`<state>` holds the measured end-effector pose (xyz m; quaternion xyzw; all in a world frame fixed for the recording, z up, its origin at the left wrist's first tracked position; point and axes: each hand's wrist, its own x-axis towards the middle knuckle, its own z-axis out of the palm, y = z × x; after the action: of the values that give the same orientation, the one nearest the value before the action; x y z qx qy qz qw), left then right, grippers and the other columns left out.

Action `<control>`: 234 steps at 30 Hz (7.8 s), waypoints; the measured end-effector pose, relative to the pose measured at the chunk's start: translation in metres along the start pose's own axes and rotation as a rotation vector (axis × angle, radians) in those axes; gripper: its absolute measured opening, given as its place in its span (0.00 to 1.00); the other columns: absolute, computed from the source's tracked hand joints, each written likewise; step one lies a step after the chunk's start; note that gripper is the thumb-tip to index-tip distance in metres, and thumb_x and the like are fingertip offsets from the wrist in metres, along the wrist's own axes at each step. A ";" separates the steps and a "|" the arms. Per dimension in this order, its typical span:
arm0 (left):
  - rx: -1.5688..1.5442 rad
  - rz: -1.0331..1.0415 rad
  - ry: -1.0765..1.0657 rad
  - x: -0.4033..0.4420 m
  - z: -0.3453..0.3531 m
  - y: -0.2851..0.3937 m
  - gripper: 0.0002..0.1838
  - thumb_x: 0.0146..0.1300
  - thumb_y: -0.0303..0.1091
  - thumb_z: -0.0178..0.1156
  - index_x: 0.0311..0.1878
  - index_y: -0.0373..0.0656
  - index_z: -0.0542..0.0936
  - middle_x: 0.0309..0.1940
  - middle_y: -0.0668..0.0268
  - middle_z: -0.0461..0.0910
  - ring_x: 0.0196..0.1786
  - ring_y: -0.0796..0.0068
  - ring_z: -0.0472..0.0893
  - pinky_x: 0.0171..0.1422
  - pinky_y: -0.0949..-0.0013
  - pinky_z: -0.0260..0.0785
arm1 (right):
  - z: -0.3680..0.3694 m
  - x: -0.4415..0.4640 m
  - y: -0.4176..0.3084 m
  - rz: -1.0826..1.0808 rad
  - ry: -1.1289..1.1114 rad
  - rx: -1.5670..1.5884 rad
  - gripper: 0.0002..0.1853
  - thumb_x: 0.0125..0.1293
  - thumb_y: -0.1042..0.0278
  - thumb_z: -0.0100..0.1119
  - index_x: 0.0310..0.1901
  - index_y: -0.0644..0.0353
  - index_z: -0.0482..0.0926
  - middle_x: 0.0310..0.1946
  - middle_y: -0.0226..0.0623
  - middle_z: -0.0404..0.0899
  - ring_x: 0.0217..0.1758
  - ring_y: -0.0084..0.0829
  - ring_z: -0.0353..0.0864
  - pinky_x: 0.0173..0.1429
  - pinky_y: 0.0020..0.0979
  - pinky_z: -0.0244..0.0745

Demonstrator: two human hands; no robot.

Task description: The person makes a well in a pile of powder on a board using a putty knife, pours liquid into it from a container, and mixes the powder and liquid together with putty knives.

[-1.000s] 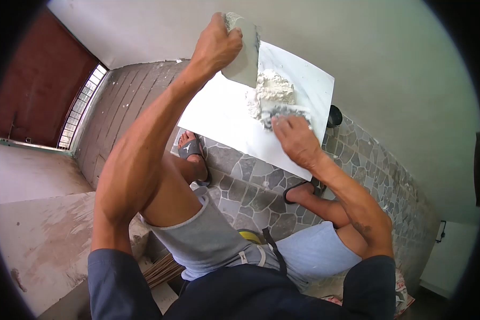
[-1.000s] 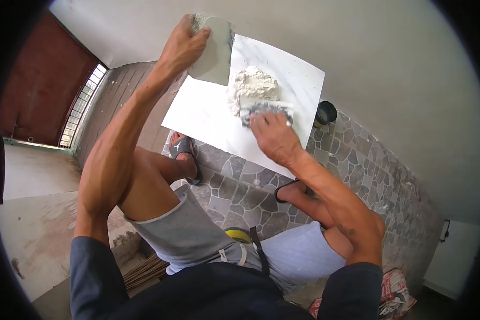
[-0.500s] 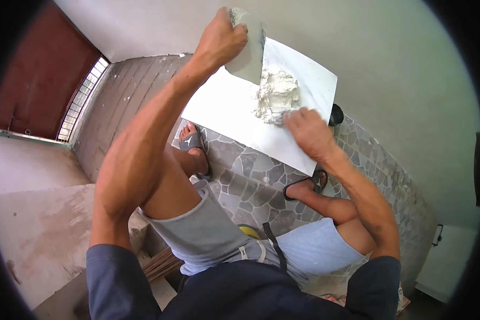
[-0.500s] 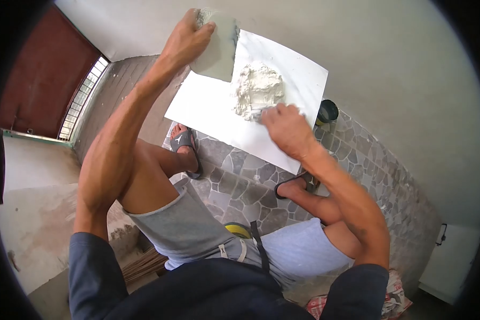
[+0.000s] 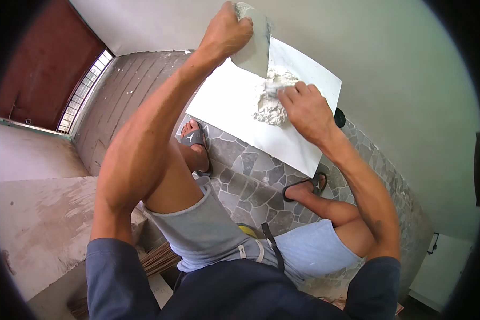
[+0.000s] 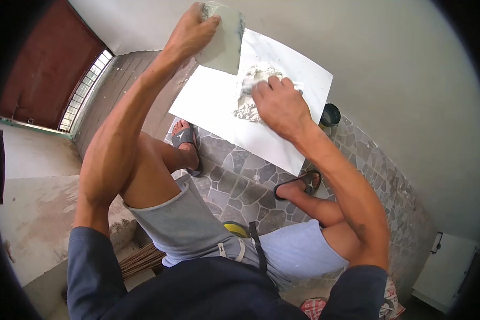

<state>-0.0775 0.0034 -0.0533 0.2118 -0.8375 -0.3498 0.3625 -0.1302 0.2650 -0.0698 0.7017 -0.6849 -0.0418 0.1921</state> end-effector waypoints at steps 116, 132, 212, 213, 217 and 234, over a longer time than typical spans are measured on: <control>-0.119 -0.319 -0.450 -0.032 -0.018 0.074 0.21 0.72 0.31 0.57 0.64 0.31 0.71 0.48 0.58 0.80 0.48 0.77 0.79 0.53 0.73 0.72 | 0.333 -0.252 0.192 1.497 -0.480 0.349 0.76 0.41 0.24 0.74 0.75 0.77 0.44 0.69 0.71 0.60 0.71 0.64 0.66 0.73 0.50 0.65; 0.012 -0.060 -0.422 -0.024 -0.040 0.061 0.21 0.71 0.39 0.57 0.58 0.32 0.73 0.41 0.52 0.82 0.40 0.68 0.81 0.49 0.64 0.74 | 0.212 -0.245 0.176 1.303 -0.556 0.299 0.64 0.44 0.41 0.77 0.72 0.80 0.53 0.66 0.70 0.65 0.71 0.61 0.67 0.73 0.46 0.67; 0.159 -0.039 -0.383 -0.021 -0.056 0.008 0.15 0.61 0.27 0.48 0.47 0.25 0.70 0.41 0.32 0.81 0.47 0.33 0.81 0.55 0.43 0.72 | -0.079 0.096 0.083 0.221 -0.791 0.242 0.58 0.43 0.50 0.74 0.70 0.80 0.57 0.58 0.63 0.71 0.64 0.55 0.72 0.69 0.43 0.72; 0.158 -0.034 -0.384 -0.021 -0.057 0.008 0.15 0.61 0.27 0.48 0.47 0.25 0.70 0.41 0.32 0.81 0.47 0.33 0.81 0.55 0.44 0.72 | -0.077 0.096 0.083 0.213 -0.790 0.234 0.58 0.43 0.50 0.74 0.70 0.80 0.57 0.58 0.63 0.71 0.64 0.55 0.72 0.68 0.43 0.72; 0.172 -0.031 -0.390 -0.020 -0.057 0.007 0.16 0.60 0.27 0.49 0.47 0.25 0.70 0.42 0.32 0.81 0.47 0.33 0.81 0.55 0.44 0.72 | -0.076 0.101 0.082 0.207 -0.806 0.224 0.58 0.43 0.49 0.74 0.69 0.81 0.58 0.58 0.64 0.71 0.64 0.55 0.72 0.68 0.42 0.72; 0.187 -0.038 -0.379 -0.019 -0.057 0.008 0.17 0.58 0.27 0.53 0.48 0.24 0.71 0.40 0.32 0.81 0.46 0.35 0.82 0.54 0.46 0.74 | -0.072 0.112 0.081 0.159 -0.780 0.225 0.57 0.42 0.50 0.74 0.67 0.82 0.59 0.55 0.62 0.73 0.62 0.54 0.74 0.66 0.42 0.73</control>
<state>-0.0231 -0.0042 -0.0282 0.1905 -0.9154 -0.3110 0.1706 -0.1768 0.1716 0.0457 0.5947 -0.7586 -0.2146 -0.1573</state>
